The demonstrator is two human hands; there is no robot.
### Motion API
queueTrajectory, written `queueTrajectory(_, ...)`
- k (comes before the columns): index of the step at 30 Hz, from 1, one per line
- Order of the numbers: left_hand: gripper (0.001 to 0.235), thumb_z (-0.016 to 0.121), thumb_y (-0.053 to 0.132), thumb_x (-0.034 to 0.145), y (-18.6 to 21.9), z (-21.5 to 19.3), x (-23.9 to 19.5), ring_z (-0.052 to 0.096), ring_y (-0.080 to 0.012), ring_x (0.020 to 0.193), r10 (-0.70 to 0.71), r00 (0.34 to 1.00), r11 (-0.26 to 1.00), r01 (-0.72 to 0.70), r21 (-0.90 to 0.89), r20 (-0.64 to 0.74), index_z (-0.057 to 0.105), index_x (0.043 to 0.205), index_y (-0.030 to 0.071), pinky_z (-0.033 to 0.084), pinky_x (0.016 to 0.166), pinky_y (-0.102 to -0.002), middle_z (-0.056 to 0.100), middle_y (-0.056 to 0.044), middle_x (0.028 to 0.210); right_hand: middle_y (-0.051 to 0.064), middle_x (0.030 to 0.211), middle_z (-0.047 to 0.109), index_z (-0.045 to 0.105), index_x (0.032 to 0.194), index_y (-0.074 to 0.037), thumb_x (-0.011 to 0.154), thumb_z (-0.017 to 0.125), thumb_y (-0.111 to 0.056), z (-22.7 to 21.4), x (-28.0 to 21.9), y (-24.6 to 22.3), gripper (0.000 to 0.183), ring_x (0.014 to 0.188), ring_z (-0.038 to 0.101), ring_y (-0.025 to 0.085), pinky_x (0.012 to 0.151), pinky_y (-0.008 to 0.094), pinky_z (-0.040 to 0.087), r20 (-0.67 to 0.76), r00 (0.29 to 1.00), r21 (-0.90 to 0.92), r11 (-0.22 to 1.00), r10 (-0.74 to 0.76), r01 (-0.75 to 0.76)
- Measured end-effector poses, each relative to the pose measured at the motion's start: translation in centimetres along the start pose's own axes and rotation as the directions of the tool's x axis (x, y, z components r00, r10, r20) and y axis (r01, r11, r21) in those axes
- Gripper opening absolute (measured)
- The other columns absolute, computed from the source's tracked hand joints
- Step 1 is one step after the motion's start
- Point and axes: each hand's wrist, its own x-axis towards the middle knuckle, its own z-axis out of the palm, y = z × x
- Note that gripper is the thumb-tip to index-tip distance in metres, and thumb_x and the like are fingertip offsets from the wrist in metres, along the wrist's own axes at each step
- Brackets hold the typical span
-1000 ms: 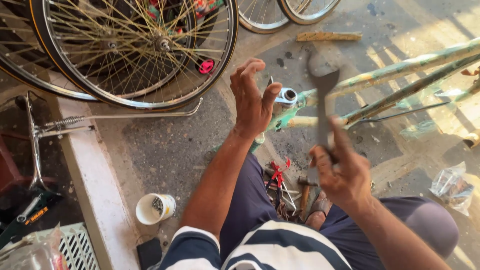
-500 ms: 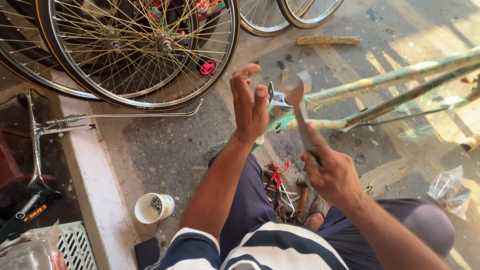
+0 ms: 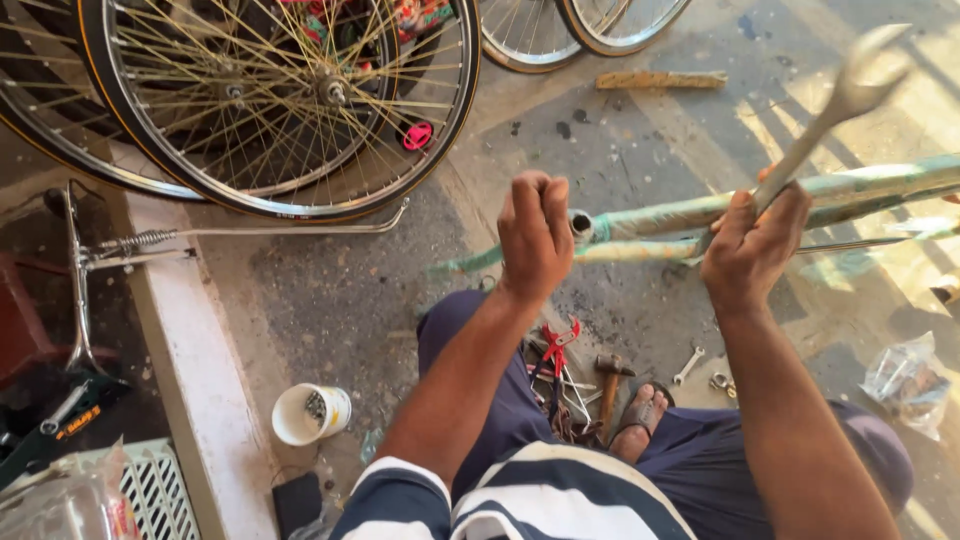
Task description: The person is repairing a bicycle frame, specifically the head tube area. They use a hammer to tap a metal part into place, then use a red pipe wrench to tighten a component. Finally, they use a wrench to tighten a bolt on a bracket attached to the frame.
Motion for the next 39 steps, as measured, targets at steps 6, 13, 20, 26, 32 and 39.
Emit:
queueTrajectory(6, 0.021, 0.050, 0.022, 0.114, -1.2, 0.3, 1.5, 0.057, -0.0232, 0.061, -0.067, 0.998, 0.995, 0.068, 0.067, -0.009, 0.045, 0.101, 0.005, 0.045, 0.056, -0.038, 0.054, -0.009, 0.078, 0.010, 0.104, 0.077, 0.037, 0.140, -0.010, 0.119, 0.050, -0.006, 2.5, -0.6, 2.2, 0.025, 0.082, 0.074, 0.026, 0.074, 0.042, 0.056, 0.139, 0.987, -0.001, 0.997, 0.083, -0.083)
queueTrajectory(13, 0.024, 0.050, 0.029, 0.111, -0.4, 2.6, 2.0, 0.060, -0.0223, 0.062, -0.078, 0.997, 0.988, 0.075, 0.135, 0.021, 0.046, 0.101, 0.008, 0.045, 0.055, -0.038, 0.056, -0.007, 0.077, 0.008, 0.091, 0.076, 0.039, 0.143, -0.012, 0.114, 0.048, -0.001, 2.3, 2.5, 5.7, 0.032, 0.075, 0.075, 0.027, 0.072, 0.041, 0.057, 0.262, 0.964, 0.009, 0.998, 0.054, -0.058)
queueTrajectory(20, 0.025, 0.051, 0.028, 0.113, 0.1, 0.9, 0.4, 0.056, -0.0226, 0.070, 0.029, 0.999, 0.992, -0.031, 0.121, 0.024, 0.049, 0.101, 0.007, 0.044, 0.065, -0.041, 0.054, -0.007, 0.081, 0.010, 0.097, 0.077, 0.040, 0.138, -0.013, 0.114, 0.051, -0.008, 3.0, 3.8, 5.4, 0.027, 0.067, 0.071, 0.026, 0.059, 0.040, 0.053, 0.447, 0.887, 0.030, 0.989, 0.115, -0.143)
queueTrajectory(26, 0.029, 0.061, 0.035, 0.109, 0.5, -1.7, -0.3, 0.052, -0.0146, 0.081, -0.187, 0.947, 0.918, 0.262, -0.297, 0.260, 0.056, 0.110, 0.006, 0.047, 0.077, -0.030, 0.057, -0.002, 0.094, 0.008, 0.102, 0.078, 0.040, 0.138, -0.015, 0.117, 0.049, -0.012, 2.9, 2.9, 5.7, 0.023, 0.069, 0.072, 0.028, 0.057, 0.041, 0.054, 0.443, 0.874, 0.019, 0.973, 0.198, -0.230)
queueTrajectory(32, 0.031, 0.069, 0.038, 0.104, 0.5, -4.8, 0.8, 0.051, -0.0157, 0.106, -0.179, 0.885, 0.879, 0.340, -0.335, 0.430, 0.064, 0.103, 0.008, 0.041, 0.103, -0.030, 0.058, -0.002, 0.107, 0.013, 0.096, 0.077, 0.059, 0.127, -0.003, 0.119, 0.059, -0.020, 0.1, 3.6, 3.4, 0.018, 0.085, 0.073, 0.029, 0.078, 0.043, 0.055, 0.443, 0.895, -0.005, 0.998, 0.059, -0.064)
queueTrajectory(39, 0.038, 0.068, 0.049, 0.101, 0.7, -4.9, 0.3, 0.045, -0.0203, 0.121, -0.226, 0.868, 0.880, 0.376, -0.290, 0.442, 0.065, 0.097, 0.010, 0.036, 0.112, -0.036, 0.053, -0.003, 0.117, 0.010, 0.075, 0.073, 0.051, 0.143, -0.001, 0.103, 0.057, -0.019, -6.4, 0.7, -4.6, 0.044, 0.058, 0.069, 0.018, 0.052, 0.033, 0.053, 0.709, 0.638, 0.026, 0.893, 0.300, -0.449)
